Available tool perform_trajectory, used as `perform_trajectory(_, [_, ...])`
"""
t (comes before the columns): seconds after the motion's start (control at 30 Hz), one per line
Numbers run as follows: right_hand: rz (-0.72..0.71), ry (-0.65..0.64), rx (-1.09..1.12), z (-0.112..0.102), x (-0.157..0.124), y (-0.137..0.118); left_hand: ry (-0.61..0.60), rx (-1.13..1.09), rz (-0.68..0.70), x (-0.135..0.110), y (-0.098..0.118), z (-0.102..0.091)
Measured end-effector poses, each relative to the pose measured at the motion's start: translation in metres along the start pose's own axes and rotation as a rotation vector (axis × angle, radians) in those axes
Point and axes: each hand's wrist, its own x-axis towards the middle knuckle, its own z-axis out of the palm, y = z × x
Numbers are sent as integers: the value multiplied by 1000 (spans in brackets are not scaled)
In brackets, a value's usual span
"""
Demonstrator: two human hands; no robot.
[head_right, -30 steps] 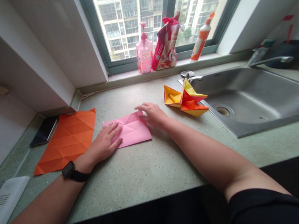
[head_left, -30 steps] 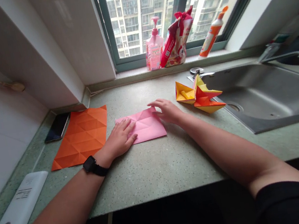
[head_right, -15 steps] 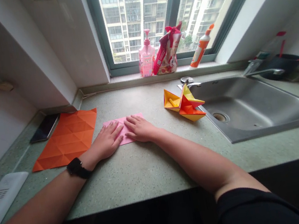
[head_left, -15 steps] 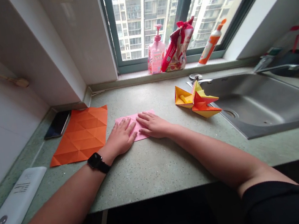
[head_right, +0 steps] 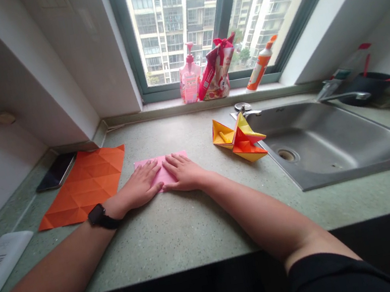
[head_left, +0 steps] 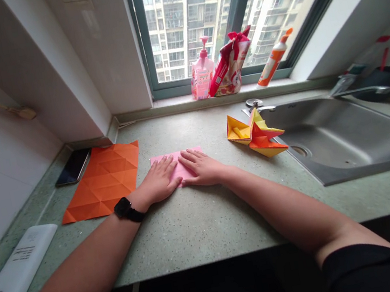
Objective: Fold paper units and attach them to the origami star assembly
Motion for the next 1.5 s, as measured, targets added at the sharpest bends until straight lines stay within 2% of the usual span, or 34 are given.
perform_trajectory(0.3, [-8, -73, 51, -7, -1, 7, -32, 25, 3, -2, 2, -4])
perform_trajectory(0.43, [18, -87, 83, -10, -6, 23, -37, 13, 3, -2, 0, -3])
perform_trajectory(0.7, [209, -106, 58, -25, -24, 65, -46, -2, -12, -1, 3, -8])
perform_trajectory(0.87, [242, -78, 54, -49, -38, 80, -55, 0, -19, 0, 4, -11])
perform_trajectory(0.93, [197, -22, 88, -63, -38, 73, -54, 4, -13, 0, 4, -11])
perform_trajectory(1.03, [21, 234, 168, -74, -28, 51, -57, 19, -15, 0, 5, -11])
perform_trajectory(1.1, [-36, 319, 182, -66, -19, 34, -63, 25, -22, 0, 7, -11])
perform_trajectory(1.2, [-114, 193, 158, -40, -6, 18, -60, 25, -41, 1, 9, -10])
perform_trajectory(1.3, [-141, 85, 98, -17, -2, 14, -56, 21, -73, 1, 11, -10])
perform_trajectory(1.5, [-141, 2, 53, -9, -3, 20, -80, 31, -95, -1, 16, -17])
